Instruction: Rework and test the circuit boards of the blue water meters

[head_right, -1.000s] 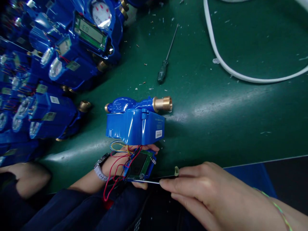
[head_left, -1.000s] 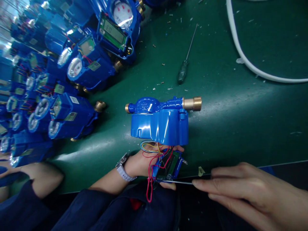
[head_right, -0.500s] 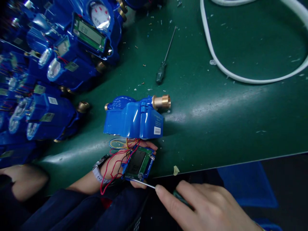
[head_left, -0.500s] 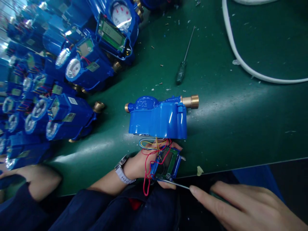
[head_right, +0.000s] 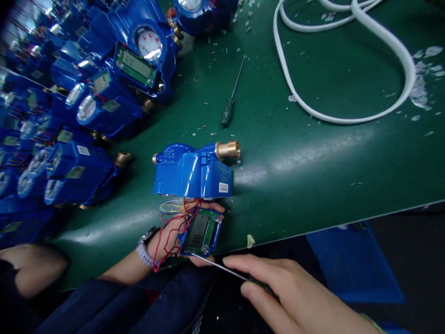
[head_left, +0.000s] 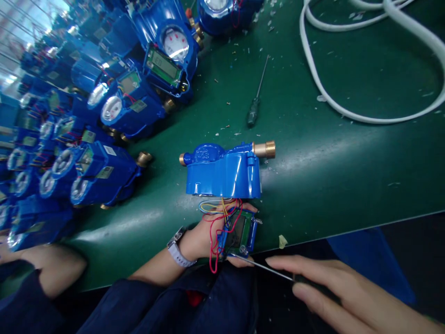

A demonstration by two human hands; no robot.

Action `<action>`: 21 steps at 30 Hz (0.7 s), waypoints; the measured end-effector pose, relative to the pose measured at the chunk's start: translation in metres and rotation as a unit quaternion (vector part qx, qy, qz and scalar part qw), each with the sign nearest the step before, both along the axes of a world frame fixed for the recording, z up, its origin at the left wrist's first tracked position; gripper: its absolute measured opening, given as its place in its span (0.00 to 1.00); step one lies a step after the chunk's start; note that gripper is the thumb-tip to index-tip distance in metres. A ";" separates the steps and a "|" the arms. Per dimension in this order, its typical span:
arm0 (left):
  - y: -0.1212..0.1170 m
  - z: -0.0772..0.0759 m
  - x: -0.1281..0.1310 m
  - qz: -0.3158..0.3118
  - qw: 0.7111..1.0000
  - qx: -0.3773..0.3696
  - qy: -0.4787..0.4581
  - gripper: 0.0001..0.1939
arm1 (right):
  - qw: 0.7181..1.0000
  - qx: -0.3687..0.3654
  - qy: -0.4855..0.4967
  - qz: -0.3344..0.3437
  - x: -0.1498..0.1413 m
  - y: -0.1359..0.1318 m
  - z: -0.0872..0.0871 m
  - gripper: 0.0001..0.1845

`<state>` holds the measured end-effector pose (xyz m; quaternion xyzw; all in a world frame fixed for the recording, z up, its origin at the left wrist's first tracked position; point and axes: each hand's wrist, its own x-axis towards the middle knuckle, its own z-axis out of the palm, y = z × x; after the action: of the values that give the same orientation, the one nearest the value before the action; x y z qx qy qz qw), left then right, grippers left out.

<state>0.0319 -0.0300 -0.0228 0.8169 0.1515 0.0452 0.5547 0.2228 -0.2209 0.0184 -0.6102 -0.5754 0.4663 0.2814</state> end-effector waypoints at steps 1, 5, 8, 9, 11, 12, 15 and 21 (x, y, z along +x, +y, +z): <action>0.000 0.000 0.001 -0.007 1.000 0.008 -0.003 0.37 | 0.996 -0.071 0.051 0.020 0.004 0.004 0.001 0.20; 0.002 0.003 0.003 -0.036 0.999 0.013 -0.014 0.38 | 0.899 -0.299 0.301 0.110 0.016 0.030 0.005 0.23; 0.006 0.006 0.003 -0.057 0.998 0.017 -0.035 0.37 | 0.869 -0.341 0.328 0.141 0.021 0.047 0.008 0.25; 0.008 0.007 0.003 -0.072 0.996 0.025 -0.040 0.37 | 0.884 -0.327 0.300 0.148 0.022 0.050 0.009 0.24; 0.011 0.010 0.003 -0.107 0.992 0.039 -0.046 0.36 | 0.931 -0.257 0.212 0.150 0.024 0.053 0.013 0.24; 0.013 0.011 0.003 -0.118 0.991 0.040 -0.053 0.35 | 0.952 -0.212 0.165 0.148 0.025 0.053 0.015 0.23; 0.017 0.010 0.004 -0.115 0.991 0.018 -0.063 0.40 | 0.985 -0.080 0.070 0.135 0.023 0.048 0.020 0.24; 0.019 0.005 0.005 -0.106 0.992 -0.019 -0.064 0.49 | 0.990 0.082 -0.069 0.094 0.008 0.032 0.021 0.25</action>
<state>0.0373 -0.0110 -0.0175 0.8129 0.0287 0.0352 0.5806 0.2304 -0.1886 0.0390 -0.5591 -0.6843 0.3986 0.2454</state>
